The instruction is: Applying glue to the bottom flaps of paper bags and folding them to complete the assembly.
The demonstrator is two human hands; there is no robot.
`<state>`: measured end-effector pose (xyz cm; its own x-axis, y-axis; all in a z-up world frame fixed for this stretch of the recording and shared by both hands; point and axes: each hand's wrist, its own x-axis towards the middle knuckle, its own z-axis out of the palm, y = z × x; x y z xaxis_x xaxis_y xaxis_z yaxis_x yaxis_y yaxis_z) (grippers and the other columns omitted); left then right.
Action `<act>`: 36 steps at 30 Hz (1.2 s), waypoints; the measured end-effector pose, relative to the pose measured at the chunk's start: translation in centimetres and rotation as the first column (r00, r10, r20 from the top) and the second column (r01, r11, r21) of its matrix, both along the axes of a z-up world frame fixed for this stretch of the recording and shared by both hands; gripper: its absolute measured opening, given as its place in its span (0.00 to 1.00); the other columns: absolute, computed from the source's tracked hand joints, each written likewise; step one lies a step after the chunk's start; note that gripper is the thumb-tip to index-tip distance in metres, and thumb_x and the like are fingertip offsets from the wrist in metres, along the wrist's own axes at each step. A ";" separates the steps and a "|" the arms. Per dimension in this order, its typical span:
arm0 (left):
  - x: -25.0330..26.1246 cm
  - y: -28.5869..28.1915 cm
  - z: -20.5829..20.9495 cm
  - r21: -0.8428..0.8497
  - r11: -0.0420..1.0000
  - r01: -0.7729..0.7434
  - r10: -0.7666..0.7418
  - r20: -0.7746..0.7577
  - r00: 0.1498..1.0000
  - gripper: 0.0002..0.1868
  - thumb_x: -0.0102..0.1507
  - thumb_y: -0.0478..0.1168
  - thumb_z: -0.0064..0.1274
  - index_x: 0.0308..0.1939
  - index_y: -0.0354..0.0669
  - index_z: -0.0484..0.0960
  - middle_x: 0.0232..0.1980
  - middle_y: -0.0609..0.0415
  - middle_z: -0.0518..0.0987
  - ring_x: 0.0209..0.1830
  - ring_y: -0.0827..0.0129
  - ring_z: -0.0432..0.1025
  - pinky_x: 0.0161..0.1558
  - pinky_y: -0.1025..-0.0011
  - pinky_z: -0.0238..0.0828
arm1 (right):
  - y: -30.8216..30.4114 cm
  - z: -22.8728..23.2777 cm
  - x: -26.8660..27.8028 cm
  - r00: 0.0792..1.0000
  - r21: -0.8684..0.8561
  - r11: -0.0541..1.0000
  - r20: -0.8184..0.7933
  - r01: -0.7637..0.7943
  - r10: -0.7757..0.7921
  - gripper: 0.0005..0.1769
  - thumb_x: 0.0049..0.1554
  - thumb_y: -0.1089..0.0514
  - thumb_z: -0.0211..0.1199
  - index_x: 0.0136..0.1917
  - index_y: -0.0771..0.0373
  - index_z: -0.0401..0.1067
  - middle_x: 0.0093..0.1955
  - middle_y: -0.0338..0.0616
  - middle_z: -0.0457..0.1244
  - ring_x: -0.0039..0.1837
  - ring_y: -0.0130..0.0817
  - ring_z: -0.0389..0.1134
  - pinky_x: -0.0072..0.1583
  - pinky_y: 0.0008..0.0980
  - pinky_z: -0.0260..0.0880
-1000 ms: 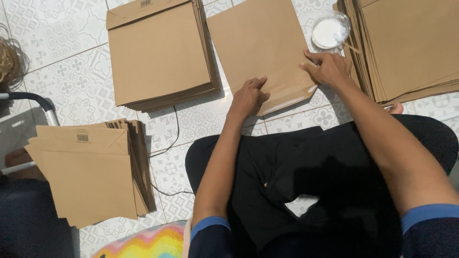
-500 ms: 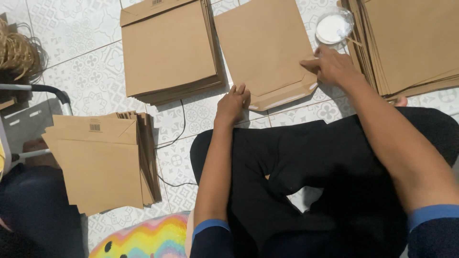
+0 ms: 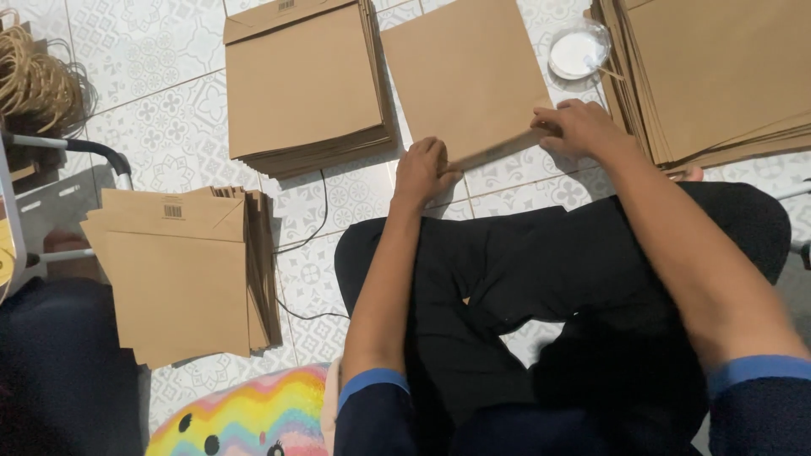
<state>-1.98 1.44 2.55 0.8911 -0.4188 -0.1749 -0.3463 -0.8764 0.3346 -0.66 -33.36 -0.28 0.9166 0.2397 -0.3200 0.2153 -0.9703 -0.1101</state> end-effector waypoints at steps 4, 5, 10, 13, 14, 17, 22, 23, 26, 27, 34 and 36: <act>0.3 -0.7 1.0 -0.026 0.995 -0.092 0.092 -0.016 0.996 0.42 0.58 0.55 0.67 0.70 0.51 0.64 0.63 0.52 0.74 0.68 0.56 0.68 0.66 0.56 0.71 | -0.2 -0.7 0.3 0.997 0.054 0.998 0.065 0.041 -0.044 0.30 0.60 0.38 0.61 0.75 0.34 0.67 0.62 0.36 0.72 0.79 0.39 0.60 0.70 0.49 0.64; 0.2 -0.8 1.7 -0.043 0.994 -0.105 0.104 -0.009 0.995 0.45 0.57 0.53 0.68 0.73 0.49 0.61 0.64 0.51 0.74 0.68 0.56 0.67 0.67 0.56 0.71 | -0.1 -0.9 0.3 0.994 0.141 0.988 0.084 0.062 -0.074 0.29 0.61 0.41 0.62 0.75 0.35 0.67 0.63 0.38 0.71 0.79 0.40 0.59 0.71 0.49 0.62; 0.8 -1.5 0.8 -0.126 0.981 -0.144 0.142 -0.027 0.989 0.50 0.58 0.50 0.69 0.78 0.46 0.56 0.66 0.49 0.72 0.70 0.55 0.64 0.70 0.56 0.69 | 0.2 -0.9 0.5 0.988 0.283 0.955 0.100 0.086 -0.119 0.30 0.63 0.48 0.60 0.78 0.37 0.64 0.74 0.36 0.64 0.81 0.43 0.54 0.73 0.50 0.58; 0.7 -1.9 1.6 -0.197 0.969 -0.149 0.145 -0.031 0.989 0.49 0.58 0.48 0.69 0.77 0.43 0.58 0.66 0.45 0.72 0.71 0.52 0.64 0.71 0.56 0.67 | 0.3 -1.3 0.7 0.984 0.284 0.958 0.152 0.043 -0.089 0.30 0.64 0.50 0.57 0.79 0.40 0.63 0.77 0.35 0.61 0.81 0.45 0.53 0.75 0.50 0.54; 0.8 -2.0 2.1 -0.226 0.958 -0.176 0.163 -0.074 0.984 0.48 0.59 0.45 0.68 0.77 0.44 0.58 0.66 0.46 0.72 0.72 0.53 0.63 0.72 0.56 0.66 | 0.6 -1.1 0.8 0.985 0.270 0.962 0.149 0.044 -0.087 0.32 0.65 0.50 0.53 0.82 0.39 0.59 0.80 0.35 0.58 0.82 0.47 0.51 0.77 0.54 0.49; 0.9 -1.8 2.5 -0.282 0.938 -0.199 0.171 -0.123 0.978 0.47 0.59 0.39 0.67 0.78 0.45 0.58 0.66 0.45 0.73 0.73 0.52 0.63 0.73 0.55 0.65 | 1.2 -0.9 0.4 0.984 0.225 0.974 0.169 0.009 -0.049 0.34 0.67 0.48 0.45 0.85 0.43 0.51 0.84 0.36 0.51 0.85 0.49 0.44 0.80 0.59 0.40; 1.7 -0.8 -0.8 -0.447 0.884 -0.140 0.148 -0.017 0.989 0.51 0.46 0.28 0.69 0.72 0.47 0.65 0.60 0.47 0.76 0.61 0.50 0.69 0.64 0.60 0.66 | 4.8 0.2 -0.5 0.865 0.190 0.947 0.483 -0.258 0.138 0.38 0.62 0.53 0.50 0.82 0.69 0.55 0.79 0.61 0.57 0.80 0.67 0.51 0.77 0.62 0.46; 1.8 -0.8 -0.2 -0.377 0.910 -0.172 0.142 -0.106 0.984 0.50 0.51 0.29 0.68 0.76 0.49 0.62 0.63 0.45 0.75 0.67 0.49 0.66 0.69 0.59 0.65 | 5.8 0.2 -0.5 0.918 0.173 0.960 0.371 -0.220 0.143 0.37 0.65 0.50 0.46 0.84 0.62 0.51 0.83 0.54 0.53 0.83 0.61 0.48 0.79 0.59 0.41; 2.2 -0.6 0.9 -0.302 0.935 -0.186 0.129 -0.199 0.972 0.51 0.56 0.29 0.68 0.79 0.52 0.59 0.66 0.42 0.74 0.72 0.48 0.65 0.73 0.58 0.66 | 8.4 0.3 -0.6 0.951 0.174 0.962 0.264 -0.213 0.163 0.37 0.66 0.48 0.42 0.86 0.57 0.48 0.86 0.46 0.48 0.85 0.55 0.44 0.81 0.57 0.38; 2.3 -0.5 1.2 -0.299 0.939 -0.171 0.113 -0.202 0.973 0.51 0.55 0.28 0.67 0.79 0.52 0.59 0.66 0.41 0.74 0.71 0.47 0.66 0.72 0.58 0.68 | 9.3 0.4 -0.7 0.944 0.201 0.950 0.278 -0.240 0.179 0.37 0.66 0.49 0.43 0.86 0.58 0.48 0.86 0.46 0.48 0.85 0.55 0.44 0.80 0.57 0.39; 2.4 -0.3 1.9 -0.396 0.897 -0.195 0.088 -0.272 0.958 0.38 0.65 0.27 0.56 0.77 0.52 0.63 0.65 0.39 0.75 0.69 0.45 0.69 0.68 0.55 0.71 | 15.1 -2.3 -0.9 0.918 0.231 0.920 0.319 -0.317 0.236 0.38 0.66 0.42 0.42 0.85 0.59 0.50 0.86 0.46 0.48 0.86 0.50 0.42 0.82 0.55 0.31; 2.5 -0.2 1.5 -0.350 0.927 -0.134 0.035 -0.277 0.960 0.43 0.63 0.26 0.58 0.79 0.54 0.58 0.68 0.42 0.73 0.72 0.47 0.66 0.70 0.58 0.71 | 16.6 -1.7 -0.9 0.943 0.298 0.921 0.290 -0.250 0.162 0.45 0.61 0.35 0.51 0.84 0.59 0.52 0.84 0.48 0.52 0.86 0.48 0.43 0.82 0.57 0.25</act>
<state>0.53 1.24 4.00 0.8693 -0.4224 -0.2566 -0.1330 -0.6999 0.7018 -1.59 -16.72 -2.01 0.8748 0.4822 0.0465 0.4695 -0.8202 -0.3269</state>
